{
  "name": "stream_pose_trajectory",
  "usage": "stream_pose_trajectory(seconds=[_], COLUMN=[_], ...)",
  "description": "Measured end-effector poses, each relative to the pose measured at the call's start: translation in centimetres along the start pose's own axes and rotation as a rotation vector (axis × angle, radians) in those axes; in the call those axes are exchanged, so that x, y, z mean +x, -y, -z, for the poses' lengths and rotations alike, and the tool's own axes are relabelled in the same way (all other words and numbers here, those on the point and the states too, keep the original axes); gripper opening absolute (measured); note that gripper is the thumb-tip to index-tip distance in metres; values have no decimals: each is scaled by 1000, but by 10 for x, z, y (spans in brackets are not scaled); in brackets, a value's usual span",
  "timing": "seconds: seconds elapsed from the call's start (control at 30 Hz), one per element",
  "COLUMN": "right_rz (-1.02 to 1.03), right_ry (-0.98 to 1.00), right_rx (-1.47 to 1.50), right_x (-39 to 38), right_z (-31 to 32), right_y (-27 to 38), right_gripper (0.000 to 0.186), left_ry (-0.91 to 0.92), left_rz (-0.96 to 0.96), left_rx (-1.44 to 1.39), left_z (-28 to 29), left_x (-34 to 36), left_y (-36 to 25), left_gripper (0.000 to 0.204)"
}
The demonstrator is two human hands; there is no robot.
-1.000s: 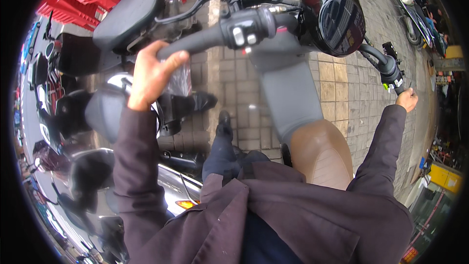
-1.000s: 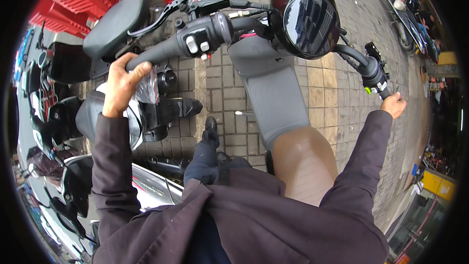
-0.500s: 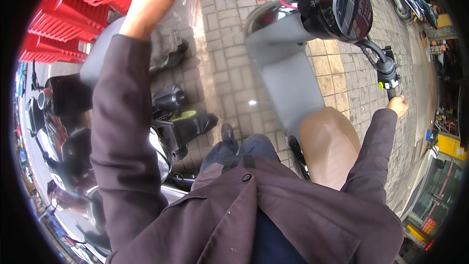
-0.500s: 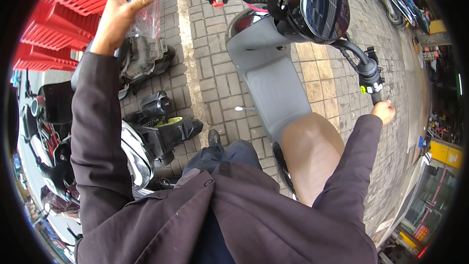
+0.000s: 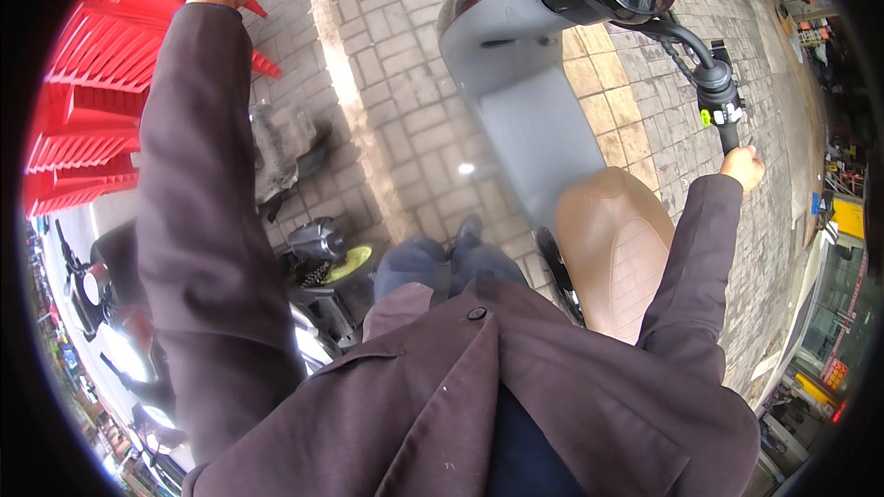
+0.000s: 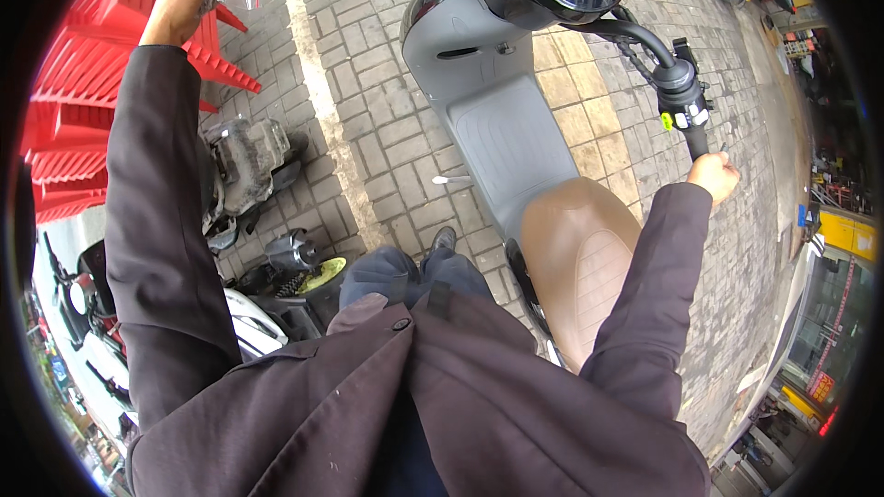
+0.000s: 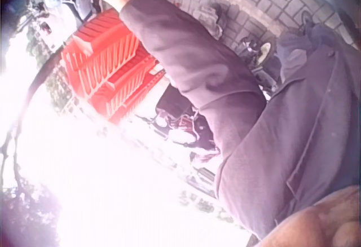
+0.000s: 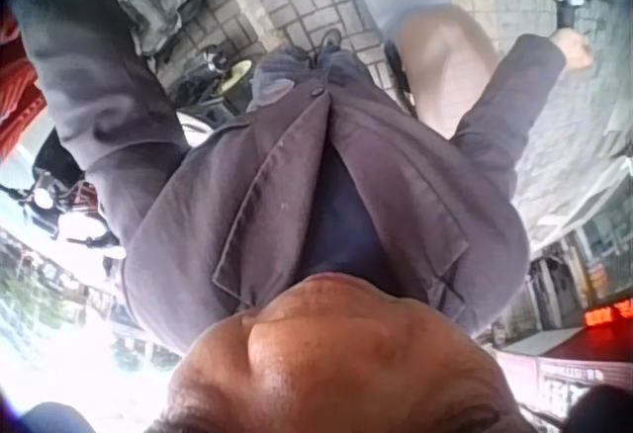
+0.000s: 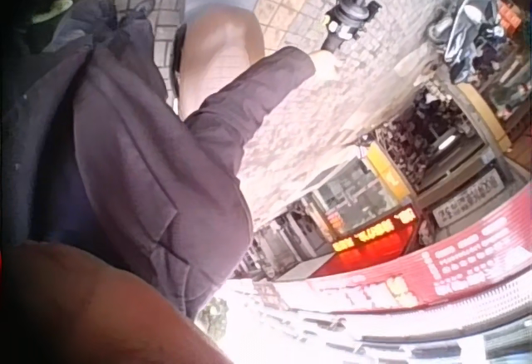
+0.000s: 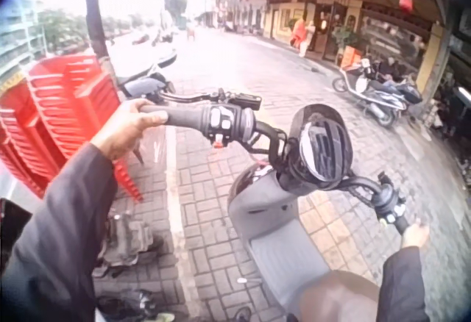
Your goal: The person removes a plastic cover from the rear of a scooter, then uses a screwdriver to tighten screws on the scooter's body. The person works on the scooter while standing on a sidewalk.
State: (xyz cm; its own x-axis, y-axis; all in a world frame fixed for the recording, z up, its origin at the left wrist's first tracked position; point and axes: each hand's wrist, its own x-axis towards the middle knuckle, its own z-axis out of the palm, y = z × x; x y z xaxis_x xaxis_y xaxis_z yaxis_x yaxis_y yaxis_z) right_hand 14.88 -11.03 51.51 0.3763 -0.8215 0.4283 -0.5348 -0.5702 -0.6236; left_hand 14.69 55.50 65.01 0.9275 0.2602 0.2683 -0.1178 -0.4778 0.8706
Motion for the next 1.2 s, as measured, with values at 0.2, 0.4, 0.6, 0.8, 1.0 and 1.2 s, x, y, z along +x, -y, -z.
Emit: stream_pose_trajectory(seconds=[0.2, 0.4, 0.6, 0.8, 1.0, 1.2], right_rz=[-12, 23, 35, -39, -58, -54], right_ry=[-40, -168, -178, -207, -241, -233], right_rx=[-77, -126, -136, -119, -150, -106], right_x=[9, 10, 10, 20, 33, 38], right_z=[-38, -82, -106, -141, -162, -179], right_y=[27, 54, 83, 106, 116, 125], right_gripper=[44, 45, 44, 42, 40, 40], left_ry=[11, 14, 94, 143, 327, 241], left_rz=[201, 52, 29, -15, 39, 22], left_rx=[33, 52, 0, 11, -182, -239], left_z=[-10, -15, -16, -32, -37, -56], left_x=[66, 135, 199, 272, 336, 354], left_y=[9, 47, 73, 91, 116, 115], left_gripper=[32, 38, 39, 39, 50, 53])
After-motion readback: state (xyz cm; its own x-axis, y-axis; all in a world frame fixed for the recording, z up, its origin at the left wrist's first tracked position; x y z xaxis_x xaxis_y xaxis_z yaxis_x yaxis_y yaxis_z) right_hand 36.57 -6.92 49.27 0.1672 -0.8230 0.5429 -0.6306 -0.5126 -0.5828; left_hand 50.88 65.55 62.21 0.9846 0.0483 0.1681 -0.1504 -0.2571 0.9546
